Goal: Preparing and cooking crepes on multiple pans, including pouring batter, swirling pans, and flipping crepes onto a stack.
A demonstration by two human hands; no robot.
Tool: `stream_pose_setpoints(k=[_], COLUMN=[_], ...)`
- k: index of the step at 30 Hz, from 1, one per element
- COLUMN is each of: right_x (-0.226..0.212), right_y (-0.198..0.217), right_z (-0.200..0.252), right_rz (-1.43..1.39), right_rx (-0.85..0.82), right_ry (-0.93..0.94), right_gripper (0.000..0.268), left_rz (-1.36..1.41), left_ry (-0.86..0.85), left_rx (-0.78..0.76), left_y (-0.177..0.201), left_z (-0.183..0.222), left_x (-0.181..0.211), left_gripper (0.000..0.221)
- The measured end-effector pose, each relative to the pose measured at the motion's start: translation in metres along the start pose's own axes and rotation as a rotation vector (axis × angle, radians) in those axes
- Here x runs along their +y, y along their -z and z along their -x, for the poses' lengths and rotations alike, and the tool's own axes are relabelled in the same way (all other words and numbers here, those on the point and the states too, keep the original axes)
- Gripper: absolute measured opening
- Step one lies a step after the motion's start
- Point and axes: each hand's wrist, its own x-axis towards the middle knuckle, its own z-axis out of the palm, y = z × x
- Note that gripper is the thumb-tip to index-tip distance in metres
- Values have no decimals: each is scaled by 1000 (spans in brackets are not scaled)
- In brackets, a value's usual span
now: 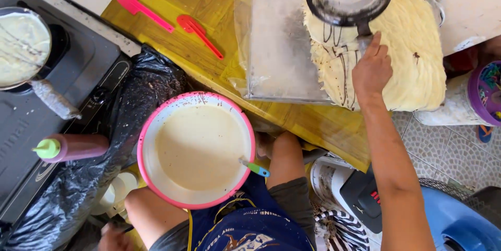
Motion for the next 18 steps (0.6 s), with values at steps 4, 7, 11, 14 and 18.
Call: stream_pose_setpoints(k=[4, 7, 11, 14, 18], right_x=[-59, -137, -276, -326, -391], right_y=[129, 220, 320, 387, 415], right_z=[-12, 41, 176, 210, 200], right_rz=[-979, -1958, -2904, -2375, -1919], right_rx=[-376, -768, -1591, -1274, -932], right_ry=[-192, -459, -398, 249, 1028], right_gripper=[55, 33, 52, 38, 20], left_rz=[38, 142, 564, 224, 536], left_ry=[-80, -282, -260, -289, -136], left_rx=[-217, -589, -720, -330, -179], left_y=[-181, -227, -227, -126, -23], left_z=[99, 166, 162, 150, 156], left_x=[208, 301, 278, 258, 209], left_gripper=[34, 58, 61, 59, 35])
